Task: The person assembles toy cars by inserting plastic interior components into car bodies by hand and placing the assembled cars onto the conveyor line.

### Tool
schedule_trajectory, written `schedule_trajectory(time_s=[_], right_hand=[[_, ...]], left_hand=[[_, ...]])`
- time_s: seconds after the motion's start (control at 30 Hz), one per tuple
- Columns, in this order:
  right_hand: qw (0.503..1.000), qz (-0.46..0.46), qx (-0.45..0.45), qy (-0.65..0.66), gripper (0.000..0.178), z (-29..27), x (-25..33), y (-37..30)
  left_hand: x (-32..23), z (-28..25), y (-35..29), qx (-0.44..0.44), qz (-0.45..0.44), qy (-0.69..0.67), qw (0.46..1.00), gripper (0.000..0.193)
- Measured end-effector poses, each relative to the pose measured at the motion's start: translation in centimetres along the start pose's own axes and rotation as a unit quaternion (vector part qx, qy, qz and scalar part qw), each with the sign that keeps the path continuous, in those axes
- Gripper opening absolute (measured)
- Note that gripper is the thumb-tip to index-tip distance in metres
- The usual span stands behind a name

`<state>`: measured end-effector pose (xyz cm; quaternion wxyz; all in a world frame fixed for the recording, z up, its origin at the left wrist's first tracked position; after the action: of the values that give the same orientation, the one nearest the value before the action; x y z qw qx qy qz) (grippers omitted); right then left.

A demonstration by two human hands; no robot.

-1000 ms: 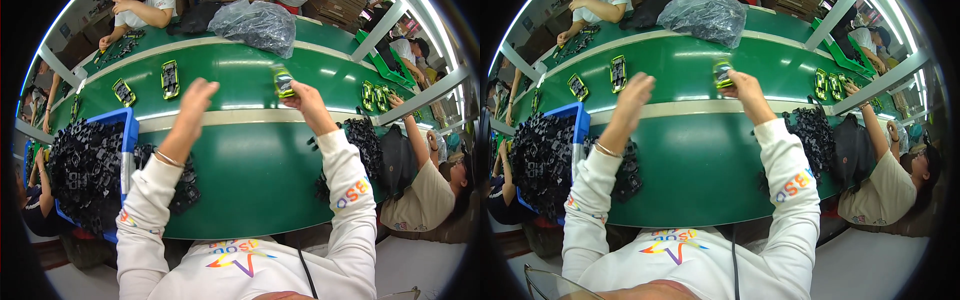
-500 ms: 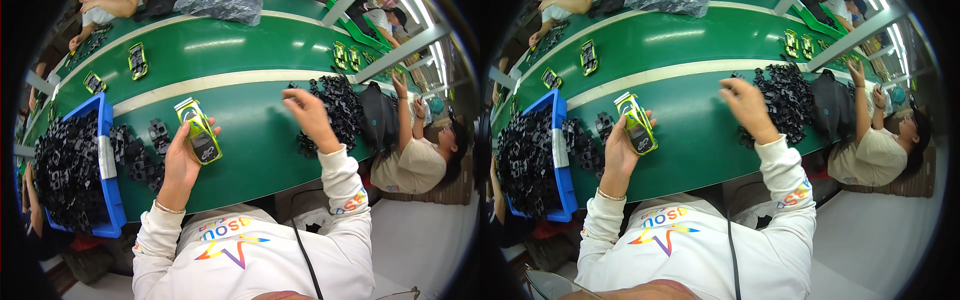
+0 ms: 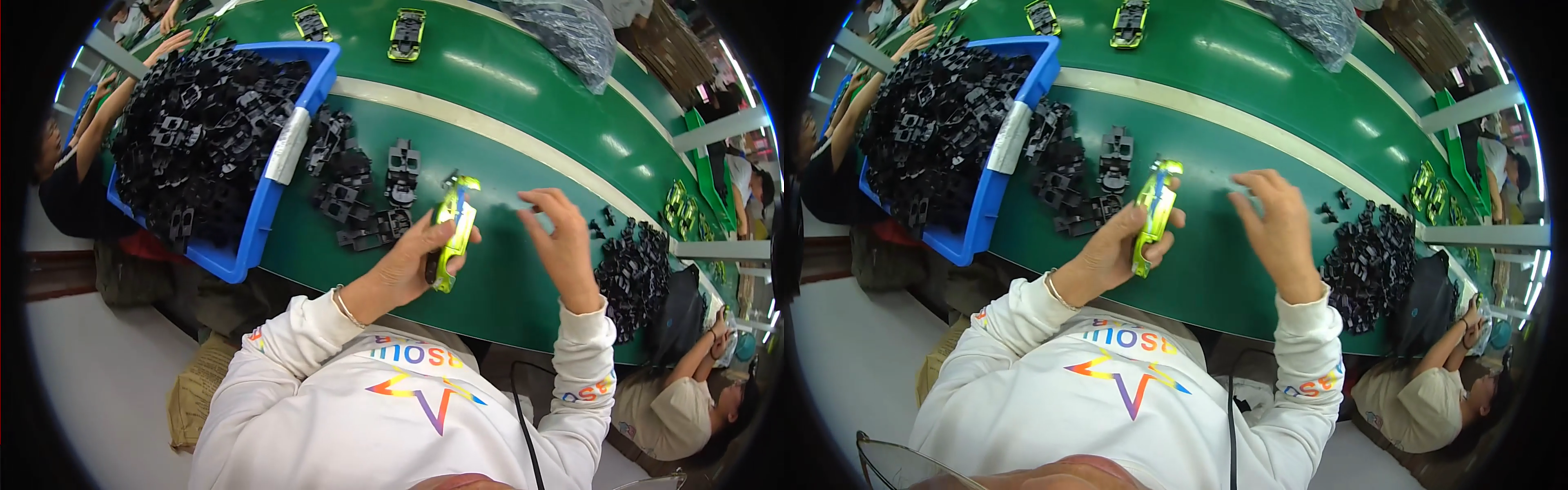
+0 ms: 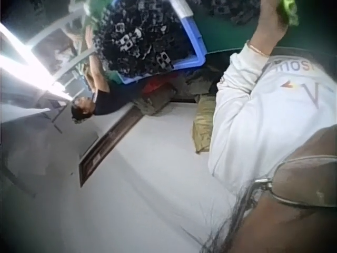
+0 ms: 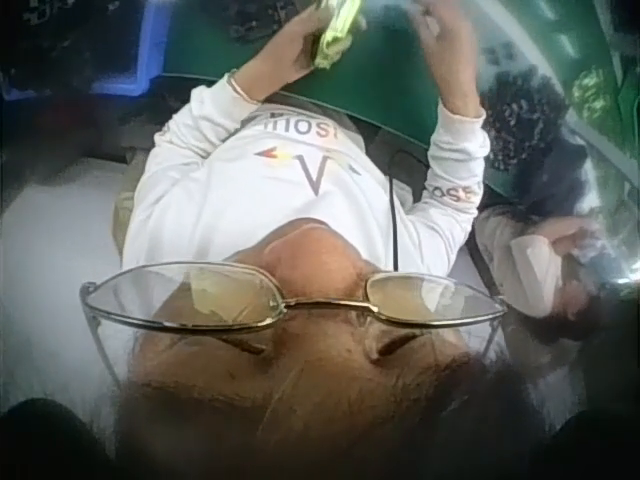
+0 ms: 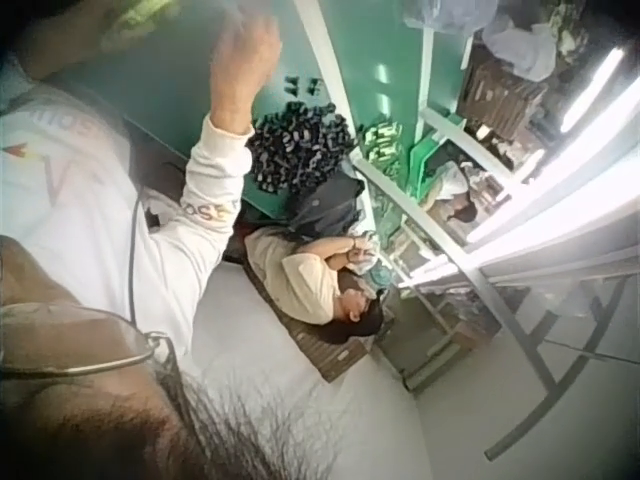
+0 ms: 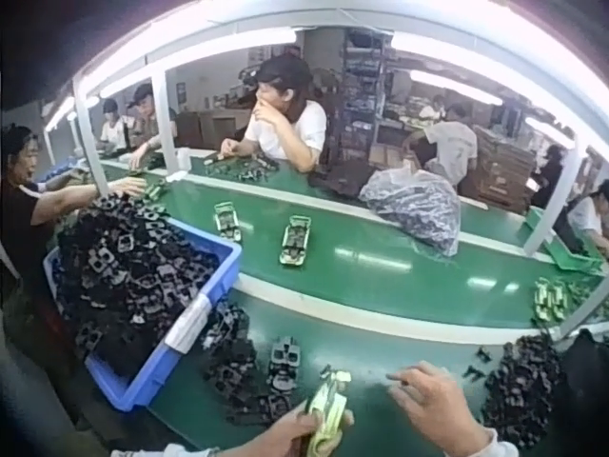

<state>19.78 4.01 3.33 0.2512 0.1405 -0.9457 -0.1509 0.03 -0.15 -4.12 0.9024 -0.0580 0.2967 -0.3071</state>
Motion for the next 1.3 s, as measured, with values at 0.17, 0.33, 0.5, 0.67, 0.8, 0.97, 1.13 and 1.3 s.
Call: schedule_trajectory(time_s=[0.17, 0.33, 0.5, 0.67, 0.8, 0.97, 1.13, 1.3], right_hand=[[0.982, 0.005, 0.064, 0.178, 0.018, 5.5, 3.3, 2.5], [0.967, 0.022, 0.078, 0.242, 0.023, 9.2, 6.4, 4.6], [0.991, -0.081, 0.038, 0.099, 0.029, 10.7, 9.8, 6.0], [0.996, -0.074, 0.058, 0.004, 0.022, 9.0, 6.6, 5.9], [0.996, -0.045, 0.058, -0.057, 0.021, 5.4, 3.2, 3.5], [0.98, -0.117, 0.06, -0.147, 0.051, 1.9, 1.9, 2.4], [0.961, -0.242, 0.113, -0.075, 0.052, 2.4, 0.5, 2.4], [0.962, -0.123, 0.231, -0.082, 0.042, 1.1, -0.3, 1.7]], left_hand=[[0.1, 1.2, -1.4, 0.113, -0.081, -0.137, 0.981, 0.061], [-1.6, -1.0, -4.0, 0.138, 0.012, -0.07, 0.988, 0.065], [-1.6, -1.8, -5.7, 0.147, -0.014, -0.031, 0.989, 0.063], [-0.5, -4.0, -5.1, -0.01, -0.049, -0.043, 0.998, 0.054], [-1.4, -3.5, -3.8, -0.058, -0.013, -0.026, 0.998, 0.056], [-2.2, -3.4, -1.6, -0.077, 0.03, -0.016, 0.996, 0.056], [-2.0, -2.5, -0.4, -0.068, 0.031, -0.015, 0.997, 0.056], [-1.3, -1.7, 0.0, -0.069, 0.016, -0.043, 0.997, 0.055]])
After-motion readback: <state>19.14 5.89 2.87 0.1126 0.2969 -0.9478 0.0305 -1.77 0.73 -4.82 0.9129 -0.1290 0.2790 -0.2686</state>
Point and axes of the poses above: each hand's wrist, its own y-axis towards the middle knuckle, its own z-axis out of the palm, x = y × z, the point moved 5 cm from there along y, towards the middle knuckle, and after that the axes turned 5 degrees about -x, right-handed, at the moved point
